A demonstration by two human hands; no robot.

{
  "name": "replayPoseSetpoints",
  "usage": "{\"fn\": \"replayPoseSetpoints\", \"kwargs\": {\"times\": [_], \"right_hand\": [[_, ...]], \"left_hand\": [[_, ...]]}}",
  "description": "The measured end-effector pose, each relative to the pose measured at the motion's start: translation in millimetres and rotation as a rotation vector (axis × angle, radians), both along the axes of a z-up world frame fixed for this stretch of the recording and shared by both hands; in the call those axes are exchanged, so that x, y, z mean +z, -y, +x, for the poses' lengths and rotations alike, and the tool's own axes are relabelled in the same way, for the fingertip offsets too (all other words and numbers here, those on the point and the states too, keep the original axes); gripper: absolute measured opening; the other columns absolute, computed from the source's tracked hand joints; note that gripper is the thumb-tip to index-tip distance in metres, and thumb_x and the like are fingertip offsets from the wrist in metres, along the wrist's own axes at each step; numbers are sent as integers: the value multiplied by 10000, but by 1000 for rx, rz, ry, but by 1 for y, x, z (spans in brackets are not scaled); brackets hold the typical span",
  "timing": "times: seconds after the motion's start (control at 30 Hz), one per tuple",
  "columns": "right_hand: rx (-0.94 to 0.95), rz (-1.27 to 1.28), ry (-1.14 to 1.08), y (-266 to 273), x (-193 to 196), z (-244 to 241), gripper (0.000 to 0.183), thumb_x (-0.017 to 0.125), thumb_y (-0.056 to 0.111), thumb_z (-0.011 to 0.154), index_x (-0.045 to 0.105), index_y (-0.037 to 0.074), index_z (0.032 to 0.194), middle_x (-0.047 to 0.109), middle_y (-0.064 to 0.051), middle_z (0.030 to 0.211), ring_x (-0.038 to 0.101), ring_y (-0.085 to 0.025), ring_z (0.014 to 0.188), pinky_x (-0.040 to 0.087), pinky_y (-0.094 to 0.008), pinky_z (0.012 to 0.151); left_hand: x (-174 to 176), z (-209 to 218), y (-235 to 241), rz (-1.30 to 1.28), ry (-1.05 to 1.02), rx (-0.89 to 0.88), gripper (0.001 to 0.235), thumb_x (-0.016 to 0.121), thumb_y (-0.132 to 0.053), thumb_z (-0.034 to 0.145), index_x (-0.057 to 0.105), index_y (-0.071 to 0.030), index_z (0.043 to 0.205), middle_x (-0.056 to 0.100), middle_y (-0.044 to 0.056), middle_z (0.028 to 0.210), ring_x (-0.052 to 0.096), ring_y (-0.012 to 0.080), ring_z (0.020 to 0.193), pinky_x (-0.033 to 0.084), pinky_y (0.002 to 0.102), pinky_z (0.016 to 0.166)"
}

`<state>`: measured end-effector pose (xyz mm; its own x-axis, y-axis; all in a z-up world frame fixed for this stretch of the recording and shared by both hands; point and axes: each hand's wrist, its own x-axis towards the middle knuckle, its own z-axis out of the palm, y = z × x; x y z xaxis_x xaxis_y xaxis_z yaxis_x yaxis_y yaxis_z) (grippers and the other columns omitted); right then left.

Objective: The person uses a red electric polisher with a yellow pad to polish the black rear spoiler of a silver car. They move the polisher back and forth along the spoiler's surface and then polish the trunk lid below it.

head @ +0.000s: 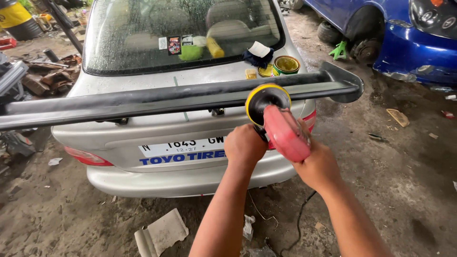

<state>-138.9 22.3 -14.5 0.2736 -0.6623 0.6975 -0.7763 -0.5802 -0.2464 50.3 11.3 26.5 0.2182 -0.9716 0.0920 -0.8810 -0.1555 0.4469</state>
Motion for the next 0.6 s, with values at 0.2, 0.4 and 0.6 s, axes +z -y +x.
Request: {"fn": "replayPoseSetpoints", "kwargs": {"times": [0.2,0.4,0.6], "right_hand": [[-5,127,97,-14,51,50,761,748,229,812,496,99,1519,720,-283,934,688,-515,875,575,-625,707],[-45,225,44,-16,22,67,796,702,191,814,458,167,1571,739,-241,1001,713,-475,879,607,-587,703],[-115,257,42,-20,57,101,758,753,410,825,553,175,1517,759,-144,987,748,-386,900,616,-490,743]], "left_hand": [[22,43,3,-38,40,12,298,526,-293,884,760,-112,846,727,69,716,764,319,755,613,408,676],[4,68,-13,-35,-26,-14,274,535,-253,852,752,-88,825,719,101,708,757,336,741,614,410,664],[19,90,-2,-44,92,8,240,523,-164,833,743,-76,793,670,83,634,722,274,624,584,389,532]]}}
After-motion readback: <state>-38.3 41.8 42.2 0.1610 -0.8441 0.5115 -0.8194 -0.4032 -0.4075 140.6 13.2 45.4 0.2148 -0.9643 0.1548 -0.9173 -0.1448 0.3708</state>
